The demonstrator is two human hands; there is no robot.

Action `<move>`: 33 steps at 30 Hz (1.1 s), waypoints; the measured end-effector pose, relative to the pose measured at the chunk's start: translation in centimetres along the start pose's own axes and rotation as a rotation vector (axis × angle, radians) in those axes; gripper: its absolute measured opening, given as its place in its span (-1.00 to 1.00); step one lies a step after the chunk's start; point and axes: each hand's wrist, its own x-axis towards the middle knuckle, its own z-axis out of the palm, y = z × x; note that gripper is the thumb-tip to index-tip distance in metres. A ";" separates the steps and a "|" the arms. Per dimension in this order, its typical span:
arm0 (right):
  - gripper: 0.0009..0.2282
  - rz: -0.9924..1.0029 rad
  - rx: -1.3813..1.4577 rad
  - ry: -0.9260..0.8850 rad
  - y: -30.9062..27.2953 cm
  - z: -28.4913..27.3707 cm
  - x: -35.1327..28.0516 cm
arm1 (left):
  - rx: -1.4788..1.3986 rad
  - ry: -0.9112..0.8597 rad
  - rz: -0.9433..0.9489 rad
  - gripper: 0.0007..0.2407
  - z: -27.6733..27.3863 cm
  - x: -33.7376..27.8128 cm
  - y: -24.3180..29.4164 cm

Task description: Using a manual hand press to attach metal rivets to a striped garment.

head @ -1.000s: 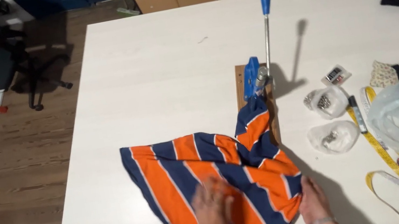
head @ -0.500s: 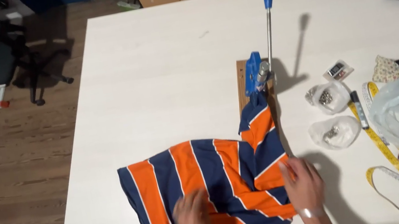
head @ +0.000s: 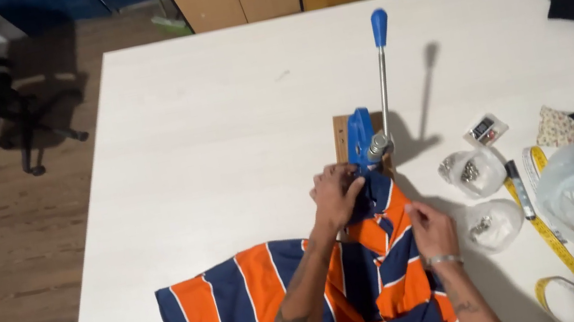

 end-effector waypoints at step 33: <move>-0.78 -0.666 0.734 -0.915 -18.6 -23.6 -10.8 | -0.486 -0.604 0.483 -0.84 -19.0 -23.0 18.5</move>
